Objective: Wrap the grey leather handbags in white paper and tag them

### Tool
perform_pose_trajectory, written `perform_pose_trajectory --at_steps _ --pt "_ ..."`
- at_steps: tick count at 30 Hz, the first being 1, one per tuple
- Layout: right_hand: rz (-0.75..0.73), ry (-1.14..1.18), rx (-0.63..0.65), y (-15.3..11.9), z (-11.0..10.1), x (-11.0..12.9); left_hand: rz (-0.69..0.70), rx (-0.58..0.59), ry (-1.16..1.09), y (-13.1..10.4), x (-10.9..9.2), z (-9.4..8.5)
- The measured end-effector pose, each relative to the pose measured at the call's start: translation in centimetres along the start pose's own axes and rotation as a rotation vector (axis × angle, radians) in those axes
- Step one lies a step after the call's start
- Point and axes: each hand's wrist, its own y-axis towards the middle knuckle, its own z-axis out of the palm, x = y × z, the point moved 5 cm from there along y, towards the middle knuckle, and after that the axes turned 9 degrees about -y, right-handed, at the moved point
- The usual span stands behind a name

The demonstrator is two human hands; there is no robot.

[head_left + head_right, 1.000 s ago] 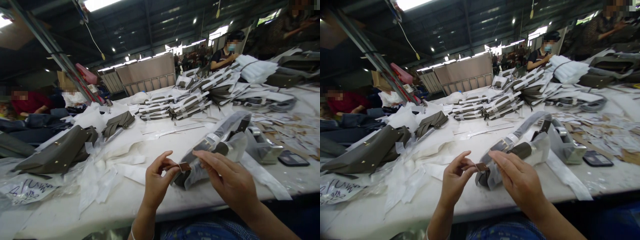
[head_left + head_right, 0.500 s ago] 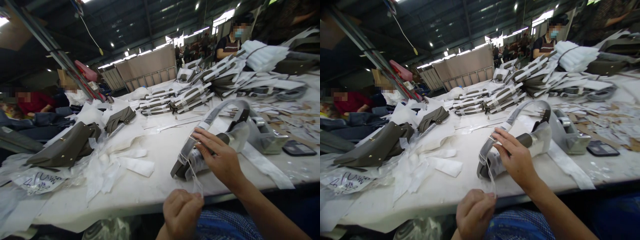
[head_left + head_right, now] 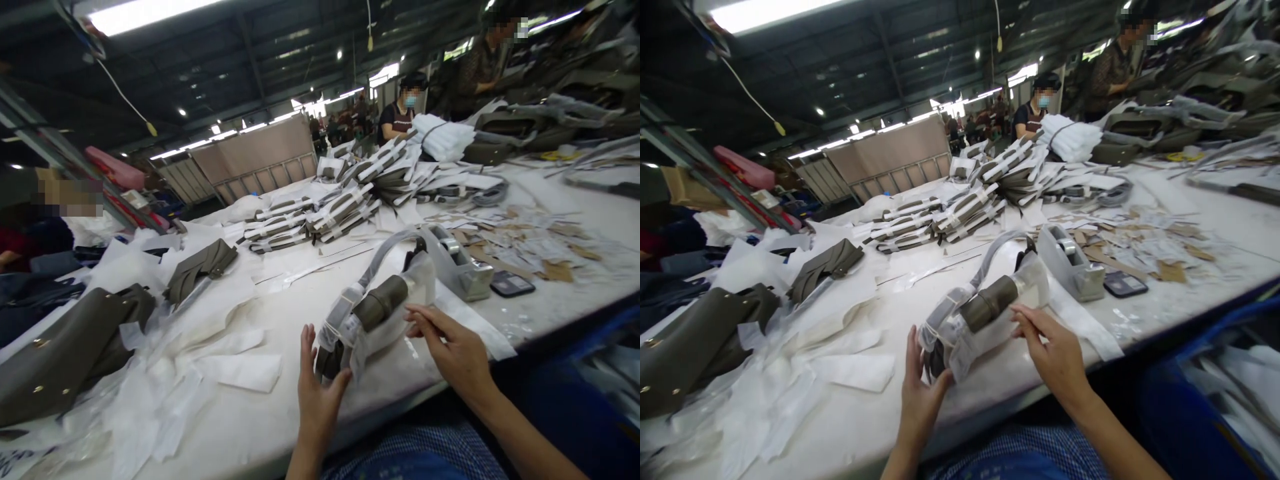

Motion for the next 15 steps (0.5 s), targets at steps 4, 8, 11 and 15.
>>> perform_pose_trajectory --at_steps 4,8,11,15 --pt "0.078 0.016 0.077 -1.4 0.0 -2.6 -0.214 0.103 0.058 1.2 1.4 1.7" --pt "0.145 0.037 0.064 -0.8 -1.0 -4.5 -0.242 -0.035 0.177 1.5 3.4 1.0" --pt "0.195 0.028 0.003 1.0 -2.6 -5.7 -0.228 -0.093 0.164 1.6 4.7 1.2" --pt "0.204 -0.025 -0.088 3.2 -4.5 -6.1 -0.24 -0.021 0.083 1.8 4.4 3.1"
